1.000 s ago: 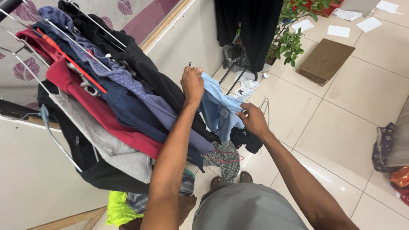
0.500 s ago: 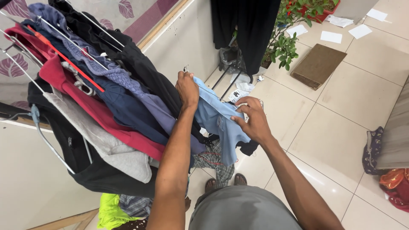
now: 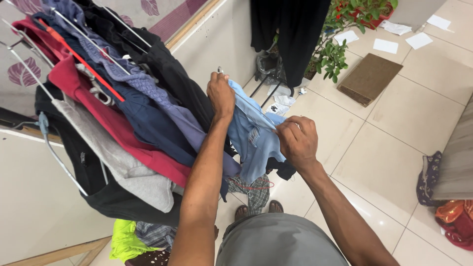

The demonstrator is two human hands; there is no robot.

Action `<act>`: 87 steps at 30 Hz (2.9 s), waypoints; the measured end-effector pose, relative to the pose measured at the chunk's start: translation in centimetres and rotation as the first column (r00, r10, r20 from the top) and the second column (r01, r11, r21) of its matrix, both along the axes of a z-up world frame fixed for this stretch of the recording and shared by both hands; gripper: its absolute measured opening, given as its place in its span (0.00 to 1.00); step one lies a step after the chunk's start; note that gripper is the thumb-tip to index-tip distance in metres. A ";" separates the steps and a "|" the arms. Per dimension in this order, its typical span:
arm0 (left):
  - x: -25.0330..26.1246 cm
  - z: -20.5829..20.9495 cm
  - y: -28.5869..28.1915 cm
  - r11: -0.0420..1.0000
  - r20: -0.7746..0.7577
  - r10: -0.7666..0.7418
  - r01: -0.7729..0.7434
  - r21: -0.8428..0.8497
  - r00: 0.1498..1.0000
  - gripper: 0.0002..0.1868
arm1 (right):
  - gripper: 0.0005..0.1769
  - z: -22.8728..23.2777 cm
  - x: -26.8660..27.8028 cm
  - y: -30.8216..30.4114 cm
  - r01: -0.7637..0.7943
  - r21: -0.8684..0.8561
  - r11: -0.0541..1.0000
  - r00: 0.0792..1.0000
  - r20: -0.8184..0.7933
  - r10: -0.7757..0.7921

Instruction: The person hangs several garments on hangers and places them on a clothes rack. They handle sweatpants, a t-shirt, and a shirt, placing each on a hanger and then onto the rack.

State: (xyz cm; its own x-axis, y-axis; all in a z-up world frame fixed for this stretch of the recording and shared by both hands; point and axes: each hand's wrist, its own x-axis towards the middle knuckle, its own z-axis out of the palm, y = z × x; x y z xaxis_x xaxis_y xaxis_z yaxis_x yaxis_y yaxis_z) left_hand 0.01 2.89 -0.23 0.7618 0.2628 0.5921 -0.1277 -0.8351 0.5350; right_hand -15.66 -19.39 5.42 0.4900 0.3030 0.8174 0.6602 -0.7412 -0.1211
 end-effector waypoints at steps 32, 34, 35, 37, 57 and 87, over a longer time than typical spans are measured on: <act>-3.0 -0.2 0.8 0.940 -0.045 -0.338 0.340 0.025 0.940 0.07 | 0.07 -4.2 6.7 -3.0 0.120 0.543 0.831 0.521 -0.747 0.413; -3.4 -0.3 0.6 0.937 -0.053 -0.348 0.350 0.012 0.936 0.07 | 0.07 -5.9 7.4 -3.7 0.177 0.514 0.839 0.521 -0.772 0.364; -3.6 -0.5 0.6 0.935 -0.047 -0.354 0.355 0.006 0.934 0.06 | 0.06 -6.5 7.6 -4.1 0.215 0.457 0.863 0.496 -0.813 0.307; -3.6 -0.4 0.3 0.926 -0.023 -0.377 0.377 0.027 0.926 0.05 | 0.06 -7.2 7.7 -4.6 0.237 0.390 0.890 0.444 -0.858 0.257; -4.2 1.2 -3.0 0.893 -0.059 -0.446 0.449 0.043 0.893 0.06 | 0.10 -5.7 7.3 -3.2 0.279 0.278 0.919 0.604 -0.795 0.058; -3.6 2.5 -3.9 0.995 -0.047 -0.075 0.072 -0.062 0.996 0.10 | 0.30 -3.5 3.5 -1.3 0.081 0.009 0.997 0.801 -0.596 -0.059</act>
